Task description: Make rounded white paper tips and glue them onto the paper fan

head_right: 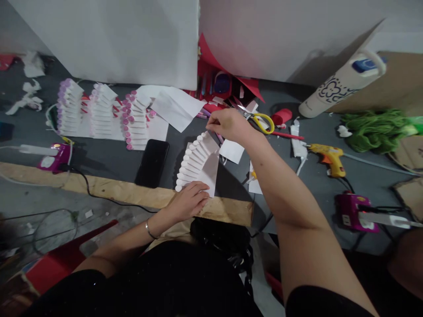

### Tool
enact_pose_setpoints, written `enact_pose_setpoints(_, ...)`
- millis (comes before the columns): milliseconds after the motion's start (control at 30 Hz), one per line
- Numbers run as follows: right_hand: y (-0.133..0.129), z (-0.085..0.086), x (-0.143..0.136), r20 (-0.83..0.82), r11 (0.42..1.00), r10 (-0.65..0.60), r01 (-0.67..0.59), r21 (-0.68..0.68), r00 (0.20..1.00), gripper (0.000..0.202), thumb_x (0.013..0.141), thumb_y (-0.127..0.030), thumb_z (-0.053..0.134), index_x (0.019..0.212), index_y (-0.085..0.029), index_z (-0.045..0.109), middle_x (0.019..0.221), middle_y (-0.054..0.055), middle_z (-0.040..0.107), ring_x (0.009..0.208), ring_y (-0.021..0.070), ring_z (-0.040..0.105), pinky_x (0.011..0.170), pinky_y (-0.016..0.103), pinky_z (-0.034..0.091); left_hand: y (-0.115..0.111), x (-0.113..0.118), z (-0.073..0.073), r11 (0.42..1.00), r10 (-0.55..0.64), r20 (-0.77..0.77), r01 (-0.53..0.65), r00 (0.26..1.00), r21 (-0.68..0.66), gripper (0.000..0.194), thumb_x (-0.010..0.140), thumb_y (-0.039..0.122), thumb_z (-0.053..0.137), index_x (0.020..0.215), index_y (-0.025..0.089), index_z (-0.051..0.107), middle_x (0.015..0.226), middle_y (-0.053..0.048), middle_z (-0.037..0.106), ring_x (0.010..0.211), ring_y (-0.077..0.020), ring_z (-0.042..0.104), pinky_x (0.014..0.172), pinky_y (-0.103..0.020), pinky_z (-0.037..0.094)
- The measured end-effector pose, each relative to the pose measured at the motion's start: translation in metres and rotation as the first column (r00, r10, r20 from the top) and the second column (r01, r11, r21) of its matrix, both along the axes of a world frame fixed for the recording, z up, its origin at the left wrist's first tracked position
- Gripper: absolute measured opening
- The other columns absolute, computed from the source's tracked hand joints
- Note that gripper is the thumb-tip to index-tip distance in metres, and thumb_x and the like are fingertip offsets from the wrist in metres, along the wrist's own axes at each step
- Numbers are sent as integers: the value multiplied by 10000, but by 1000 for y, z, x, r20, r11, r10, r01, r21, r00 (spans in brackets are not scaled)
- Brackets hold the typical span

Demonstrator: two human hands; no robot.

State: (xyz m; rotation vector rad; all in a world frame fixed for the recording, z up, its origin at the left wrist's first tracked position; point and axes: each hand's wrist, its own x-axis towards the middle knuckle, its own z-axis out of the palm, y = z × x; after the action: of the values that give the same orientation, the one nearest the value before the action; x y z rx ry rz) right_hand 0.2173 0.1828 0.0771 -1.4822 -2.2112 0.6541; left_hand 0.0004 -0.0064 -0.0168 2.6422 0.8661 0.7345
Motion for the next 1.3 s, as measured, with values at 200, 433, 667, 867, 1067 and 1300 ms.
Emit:
enact_pose_setpoints(200, -18, 4, 11, -39, 970, 77, -66, 235, 996, 210, 912, -257, 591, 1013, -219, 772, 943, 62, 756, 791, 202, 644, 786, 365, 522, 3, -2, 3, 997, -22, 0, 22, 1000, -72, 180, 1033, 179, 518, 1035, 164, 698, 1141, -134, 736, 1190, -260, 669, 947, -425, 621)
enact_pose_setpoints(433, -35, -4, 2, -36, 947, 226, -211, 242, 973, 290, 945, -279, 623, 1188, -250, 779, 1094, 89, 750, 904, 228, 674, 869, 410, 569, 4, 0, 0, 1000, -17, 31, 18, 999, -22, 222, 1057, 196, 482, 1028, 145, 696, 1134, -138, 751, 1145, -254, 686, 926, -422, 628)
enact_pose_setpoints(667, -29, -9, -2, -62, 975, 173, -162, 151, 983, 203, 983, -267, 622, 1062, -279, 808, 1052, 76, 741, 939, 248, 681, 912, 435, 569, 6, 7, 15, 997, 32, 114, -40, 993, 64, 192, 1051, 196, 517, 1119, 150, 690, 1180, -143, 766, 1193, -250, 699, 961, -397, 617)
enact_pose_setpoints(867, -31, -13, -6, -42, 977, 117, -107, 185, 992, 186, 939, -182, 630, 1001, -247, 793, 1051, 80, 767, 961, 257, 696, 911, 428, 558, 38, 26, 27, 976, 207, -40, -203, 977, 82, 492, 1054, 320, 561, 1491, 100, 507, 1610, -237, 526, 1574, -350, 438, 1219, -527, 484)
enact_pose_setpoints(1067, -33, -21, -11, -130, 990, 1, 17, 140, 992, 134, 918, -167, 621, 942, -222, 740, 1021, 75, 775, 968, 247, 693, 876, 388, 545, 49, 34, 20, 970, 244, -86, -244, 966, 12, 608, 996, 268, 645, 1541, 74, 456, 1673, -273, 426, 1588, -396, 404, 1242, -582, 460)
enact_pose_setpoints(1300, -21, -35, -1, -460, 971, -236, 232, -65, 856, 95, 924, -324, 698, 969, -241, 690, 841, 12, 680, 691, 152, 605, 619, 310, 493, 45, 33, 23, 967, 256, -107, -255, 961, 30, 597, 987, 269, 659, 1526, 88, 475, 1694, -256, 402, 1601, -384, 383, 1257, -556, 446)
